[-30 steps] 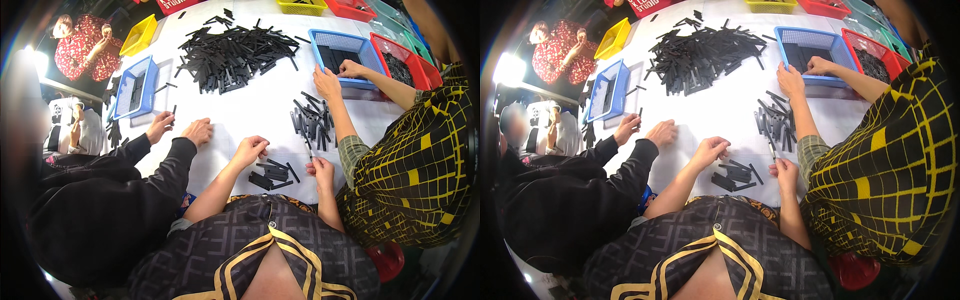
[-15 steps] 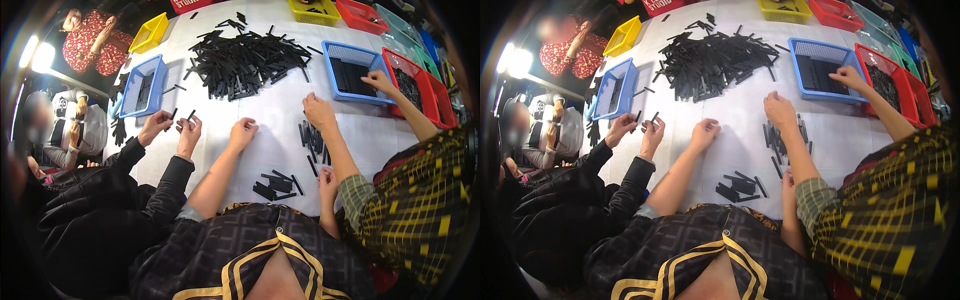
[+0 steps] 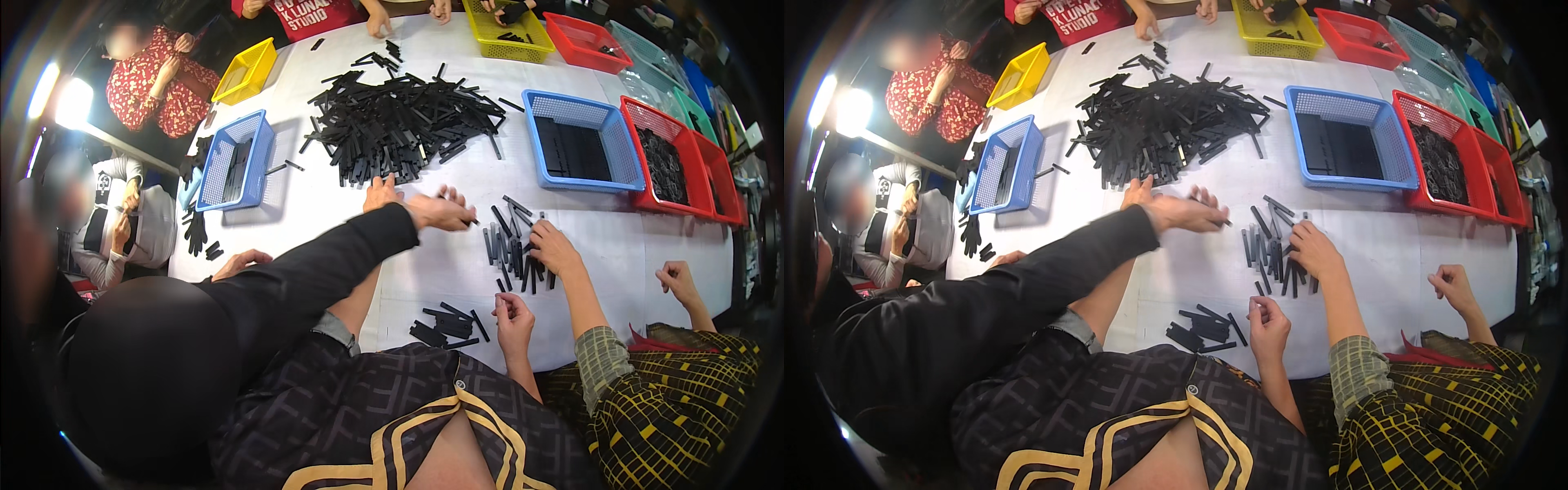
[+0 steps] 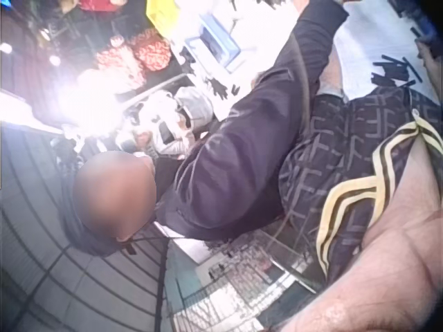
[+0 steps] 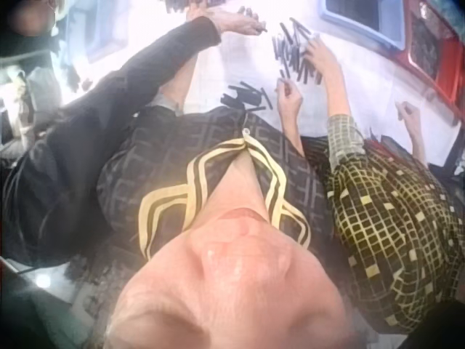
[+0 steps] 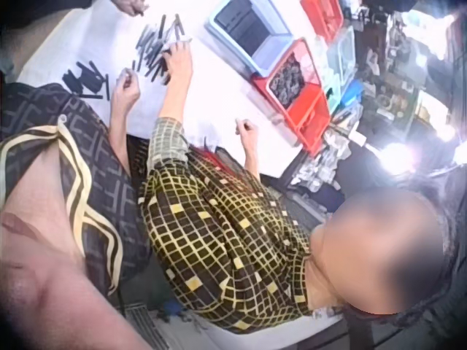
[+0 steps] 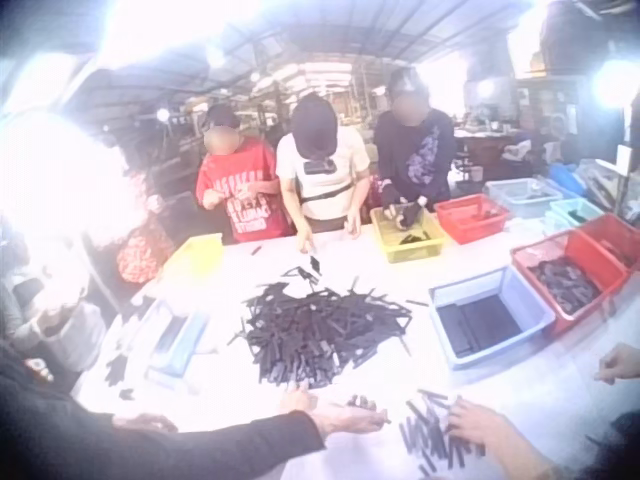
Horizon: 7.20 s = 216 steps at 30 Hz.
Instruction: The person sits at a table with several others, picking up small black plastic components and assembling them by hand. They repeatedly pick, align, and snap pieces together, placing finished units into a blue basket. The task continues throughout the clip with consistent hand movements.
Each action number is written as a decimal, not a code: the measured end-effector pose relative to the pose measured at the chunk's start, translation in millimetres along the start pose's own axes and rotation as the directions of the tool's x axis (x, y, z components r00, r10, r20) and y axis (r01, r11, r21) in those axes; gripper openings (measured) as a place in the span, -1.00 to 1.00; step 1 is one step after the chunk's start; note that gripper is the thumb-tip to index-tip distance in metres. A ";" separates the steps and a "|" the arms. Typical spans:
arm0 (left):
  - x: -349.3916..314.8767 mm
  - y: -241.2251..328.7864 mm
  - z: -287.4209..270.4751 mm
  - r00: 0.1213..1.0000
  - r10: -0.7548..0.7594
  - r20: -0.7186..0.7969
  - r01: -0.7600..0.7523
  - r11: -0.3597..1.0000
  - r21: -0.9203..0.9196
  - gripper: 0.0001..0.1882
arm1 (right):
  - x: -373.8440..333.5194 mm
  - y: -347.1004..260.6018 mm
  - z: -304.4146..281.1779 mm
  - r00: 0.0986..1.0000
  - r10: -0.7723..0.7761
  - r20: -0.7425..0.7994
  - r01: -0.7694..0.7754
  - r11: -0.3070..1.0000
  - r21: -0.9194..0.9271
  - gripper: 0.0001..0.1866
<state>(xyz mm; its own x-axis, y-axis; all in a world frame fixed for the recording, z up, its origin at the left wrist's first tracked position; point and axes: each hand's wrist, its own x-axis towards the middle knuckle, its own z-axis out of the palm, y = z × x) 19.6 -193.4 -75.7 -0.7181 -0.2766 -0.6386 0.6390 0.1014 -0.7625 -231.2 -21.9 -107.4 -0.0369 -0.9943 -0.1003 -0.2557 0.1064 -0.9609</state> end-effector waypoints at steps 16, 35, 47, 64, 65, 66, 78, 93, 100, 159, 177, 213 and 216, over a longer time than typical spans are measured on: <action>-51.1 112.3 -61.3 -0.085 0.132 0.988 0.448 -0.880 0.156 -0.72 | -7.6 -23.7 13.6 0.985 -0.009 0.170 0.008 1.000 0.005 -0.85; -45.2 59.6 -91.4 0.116 -0.095 0.989 0.184 -0.976 -0.115 -0.90 | -17.9 -27.0 28.3 0.970 0.009 0.241 -0.039 0.992 0.119 -0.72; -62.9 -41.7 -190.3 0.487 -0.157 0.859 -0.344 -0.939 0.023 -0.84 | -16.7 -56.9 18.1 0.754 0.217 0.621 -0.491 0.813 0.313 -0.76; -116.2 -30.0 -174.5 0.226 0.202 0.953 -0.727 -0.616 0.303 -0.71 | -20.9 -84.8 -6.0 0.800 0.090 0.593 -0.344 0.879 0.331 -0.70; -114.9 -36.7 -177.7 0.255 0.180 0.950 -0.722 -0.618 0.311 -0.71 | -20.3 -90.8 -1.5 0.798 0.065 0.599 -0.322 0.886 0.334 -0.70; -109.8 -45.0 -182.1 0.284 0.158 0.946 -0.716 -0.621 0.319 -0.71 | -20.8 -96.4 3.3 0.795 0.043 0.605 -0.304 0.891 0.336 -0.70; -108.4 -48.1 -173.2 0.253 0.219 0.942 -0.770 -0.544 0.333 -0.62 | -31.9 -134.3 23.6 0.717 0.047 0.696 -0.362 0.878 0.313 -0.77; -95.2 -76.9 -187.9 0.386 0.114 0.916 -0.696 -0.615 0.370 -0.57 | -39.3 -139.9 19.6 0.717 0.084 0.692 -0.437 0.828 0.353 -0.68; -101.7 -76.0 -185.9 0.389 0.124 0.913 -0.696 -0.609 0.380 -0.52 | -39.6 -131.6 19.5 0.735 0.077 0.673 -0.406 0.846 0.346 -0.68; -70.3 -70.9 -200.5 0.306 0.006 0.952 -0.450 -0.880 0.151 -0.67 | -39.0 -102.9 23.4 0.759 0.082 0.646 -0.375 0.866 0.331 -0.71; -68.8 -59.7 -206.7 0.350 0.119 0.929 -0.506 -0.811 0.295 -0.64 | -40.6 -100.6 35.7 0.786 0.062 0.615 -0.304 0.905 0.298 -0.70; -80.5 -51.6 -195.5 0.340 0.118 0.933 -0.507 -0.813 0.287 -0.62 | -38.0 -104.0 42.2 0.765 0.089 0.638 -0.341 0.896 0.284 -0.75; -73.7 -41.5 -193.3 0.375 0.128 0.918 -0.494 -0.810 0.315 -0.62 | -31.5 -97.8 35.3 0.746 0.120 0.655 -0.341 0.914 0.220 -0.74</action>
<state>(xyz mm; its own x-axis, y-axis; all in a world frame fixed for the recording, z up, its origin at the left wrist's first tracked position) -7.3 7.5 -17.1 0.0657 -0.9680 -0.2423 -0.0765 -0.2470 0.9660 -170.9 -1.3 -19.4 0.5746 -0.7353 -0.3593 -0.0082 0.4338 -0.9010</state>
